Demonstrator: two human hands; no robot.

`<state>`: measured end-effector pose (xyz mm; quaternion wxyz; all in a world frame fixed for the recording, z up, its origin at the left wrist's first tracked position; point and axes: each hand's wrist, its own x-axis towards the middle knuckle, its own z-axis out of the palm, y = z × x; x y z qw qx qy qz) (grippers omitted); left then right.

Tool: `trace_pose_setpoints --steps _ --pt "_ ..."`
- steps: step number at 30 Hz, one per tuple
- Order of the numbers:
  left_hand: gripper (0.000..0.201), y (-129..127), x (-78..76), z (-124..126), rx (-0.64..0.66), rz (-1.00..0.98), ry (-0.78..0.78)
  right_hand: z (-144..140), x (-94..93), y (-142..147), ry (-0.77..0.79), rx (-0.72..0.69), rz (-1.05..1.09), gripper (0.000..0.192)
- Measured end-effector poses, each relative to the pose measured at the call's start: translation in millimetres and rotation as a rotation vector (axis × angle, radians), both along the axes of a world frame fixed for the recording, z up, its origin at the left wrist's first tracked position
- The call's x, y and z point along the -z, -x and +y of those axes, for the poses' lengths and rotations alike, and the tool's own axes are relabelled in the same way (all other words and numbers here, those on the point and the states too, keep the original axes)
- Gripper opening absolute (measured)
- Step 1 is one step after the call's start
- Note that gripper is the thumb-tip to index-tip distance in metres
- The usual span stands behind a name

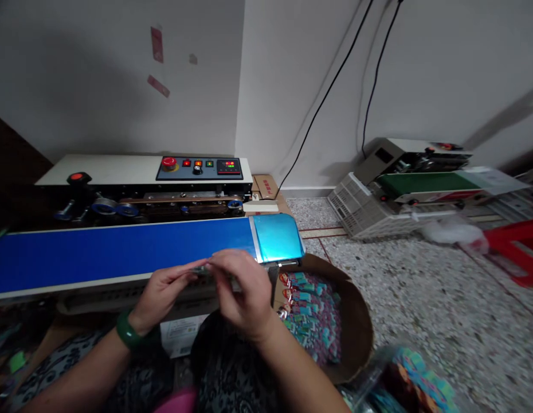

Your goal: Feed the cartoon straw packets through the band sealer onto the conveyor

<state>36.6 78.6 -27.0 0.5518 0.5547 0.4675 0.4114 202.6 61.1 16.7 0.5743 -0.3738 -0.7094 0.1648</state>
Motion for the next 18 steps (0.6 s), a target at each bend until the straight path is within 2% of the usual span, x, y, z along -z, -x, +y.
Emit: trace_pose_setpoints --steps 3,5,14,18 --pt "0.022 -1.2 1.2 0.2 0.013 0.031 -0.009 -4.6 -5.9 -4.6 0.0 0.056 0.22 0.041" --pt "0.022 -2.0 1.7 0.0 0.031 0.037 -0.023 -6.5 -7.3 -5.9 -0.005 0.054 0.224 0.042" --pt "0.022 -3.7 1.3 -0.3 0.056 0.017 -0.064 -7.4 -2.2 -6.5 -0.082 -0.028 0.015 0.048" --pt "0.023 -3.3 2.4 -0.4 0.062 0.019 -0.064 -6.2 -1.2 -10.2 -0.175 -0.019 -0.266 0.039"
